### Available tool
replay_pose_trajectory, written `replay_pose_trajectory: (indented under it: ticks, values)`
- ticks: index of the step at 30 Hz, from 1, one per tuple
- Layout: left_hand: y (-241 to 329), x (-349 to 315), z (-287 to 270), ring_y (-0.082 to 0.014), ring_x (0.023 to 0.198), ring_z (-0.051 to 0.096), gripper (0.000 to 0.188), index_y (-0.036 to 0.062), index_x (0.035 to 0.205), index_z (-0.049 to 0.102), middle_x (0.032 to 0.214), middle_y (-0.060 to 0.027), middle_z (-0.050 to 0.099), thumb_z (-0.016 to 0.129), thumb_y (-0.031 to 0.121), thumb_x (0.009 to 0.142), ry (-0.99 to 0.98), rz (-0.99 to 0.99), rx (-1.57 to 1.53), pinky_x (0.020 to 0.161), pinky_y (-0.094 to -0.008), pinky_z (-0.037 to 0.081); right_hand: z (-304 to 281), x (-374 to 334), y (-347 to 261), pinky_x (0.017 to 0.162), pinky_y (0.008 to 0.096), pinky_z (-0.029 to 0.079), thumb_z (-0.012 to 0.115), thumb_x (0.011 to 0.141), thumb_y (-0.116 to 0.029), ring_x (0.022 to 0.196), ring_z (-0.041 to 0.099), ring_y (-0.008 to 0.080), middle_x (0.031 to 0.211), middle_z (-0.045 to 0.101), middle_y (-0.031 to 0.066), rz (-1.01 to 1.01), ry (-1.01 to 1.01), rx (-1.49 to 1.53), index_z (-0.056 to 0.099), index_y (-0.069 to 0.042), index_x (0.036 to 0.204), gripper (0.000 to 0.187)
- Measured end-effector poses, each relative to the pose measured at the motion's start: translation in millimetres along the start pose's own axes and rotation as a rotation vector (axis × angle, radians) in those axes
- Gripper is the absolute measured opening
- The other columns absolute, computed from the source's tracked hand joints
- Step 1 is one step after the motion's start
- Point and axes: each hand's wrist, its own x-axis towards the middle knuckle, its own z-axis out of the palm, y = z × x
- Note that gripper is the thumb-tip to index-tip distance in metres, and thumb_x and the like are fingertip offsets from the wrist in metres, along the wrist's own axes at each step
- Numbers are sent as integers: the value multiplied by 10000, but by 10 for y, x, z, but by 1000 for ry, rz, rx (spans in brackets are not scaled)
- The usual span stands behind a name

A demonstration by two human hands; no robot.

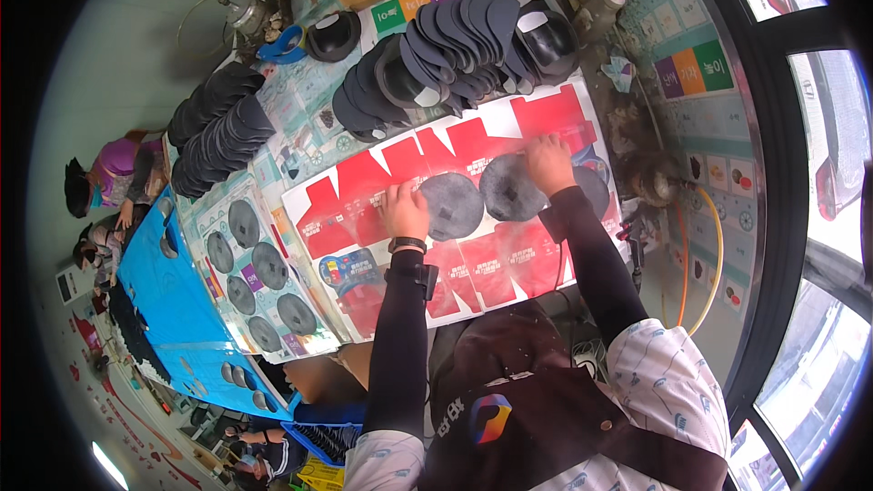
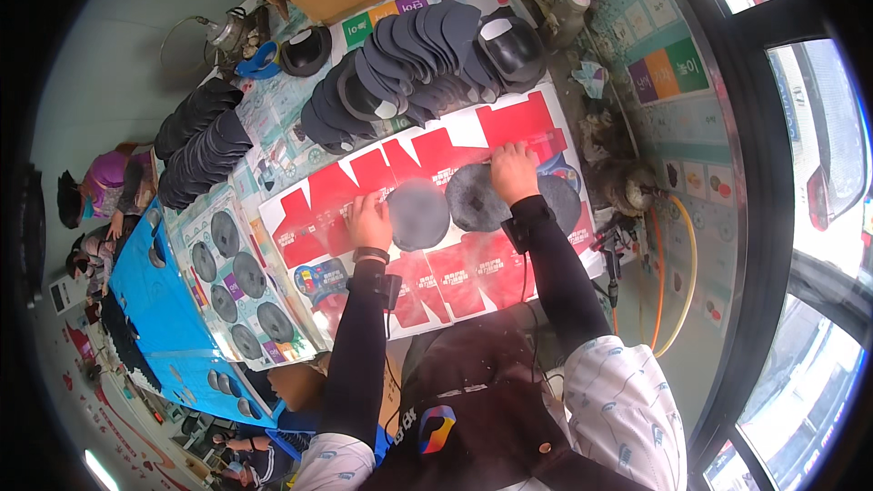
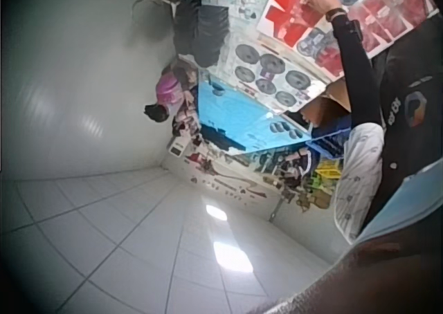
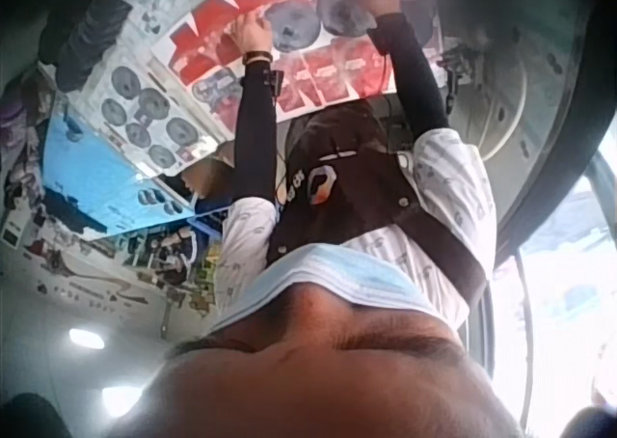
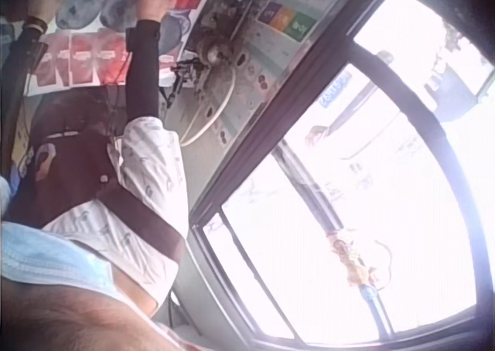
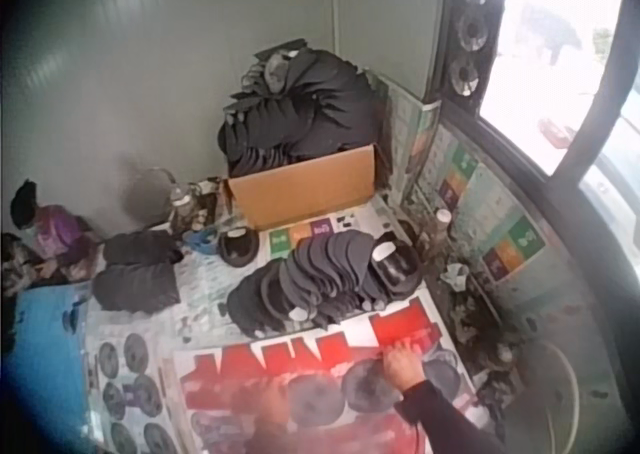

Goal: Applying adhesive and assembling small circular components onto a sheet for shoe manufacturing.

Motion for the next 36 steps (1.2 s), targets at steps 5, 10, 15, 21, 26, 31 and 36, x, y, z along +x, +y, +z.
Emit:
replay_pose_trajectory:
  ticks: [5, 10, 15, 21, 26, 31, 36]
  values:
    - [162, -68, -36, -312, 1204, 515, 441, 168, 1289, 652, 1247, -82, 579, 662, 161, 848, -13, 119, 73, 1007, -482, 410, -224, -117, -81, 862, 477, 479, 654, 824, -150, 1023, 600, 325, 998, 631, 108, 33, 135, 190, 674, -81, 978, 170]
    - [252, -61, 15, -336, 1357, 409, 563, 158, 1374, 591, 1412, -105, 498, 667, 134, 817, -25, 265, 191, 1102, -539, 336, -362, -308, -180, 845, 467, 465, 671, 801, -140, 1024, 566, 312, 1055, 585, 106, 4, 197, 86, 666, -100, 1187, 388]
    - [286, -101, 79, -339, 1349, 421, 516, 132, 1323, 631, 1385, -108, 521, 668, 128, 808, -20, 279, 175, 1121, -548, 330, -338, -480, -185, 889, 460, 471, 670, 776, -129, 1046, 553, 324, 1061, 585, 115, 24, 102, 118, 680, -108, 1188, 413]
    - [286, -39, 76, -320, 1289, 467, 318, 106, 1139, 707, 1281, -92, 570, 672, 132, 824, 19, 270, 157, 1081, -524, 365, -169, -349, -149, 861, 471, 485, 667, 802, -103, 1025, 567, 345, 1049, 601, 127, 108, 168, 328, 707, -100, 1060, 261]
    - [401, 229, 15, -302, 1097, 522, 162, 92, 964, 691, 1069, -77, 574, 726, 184, 834, -30, 270, 166, 932, -488, 412, -66, -96, -12, 859, 493, 481, 657, 852, -184, 1009, 604, 342, 981, 663, 131, 162, 105, 294, 715, -42, 872, 155]
    - [370, 450, -12, -304, 1122, 532, 137, 100, 972, 708, 1076, -93, 599, 681, 173, 860, -245, 197, 228, 933, -487, 412, -83, -41, -21, 865, 485, 485, 650, 853, -187, 1004, 613, 336, 959, 666, 118, 107, 59, 196, 715, -64, 836, 139]
    - [256, 535, 102, -305, 1128, 539, 165, 93, 982, 715, 1099, -93, 608, 684, 169, 840, -227, 252, 337, 939, -482, 419, -81, 47, -44, 884, 469, 476, 617, 842, -192, 1045, 613, 318, 995, 674, 123, 60, -17, 137, 712, -62, 869, 162]
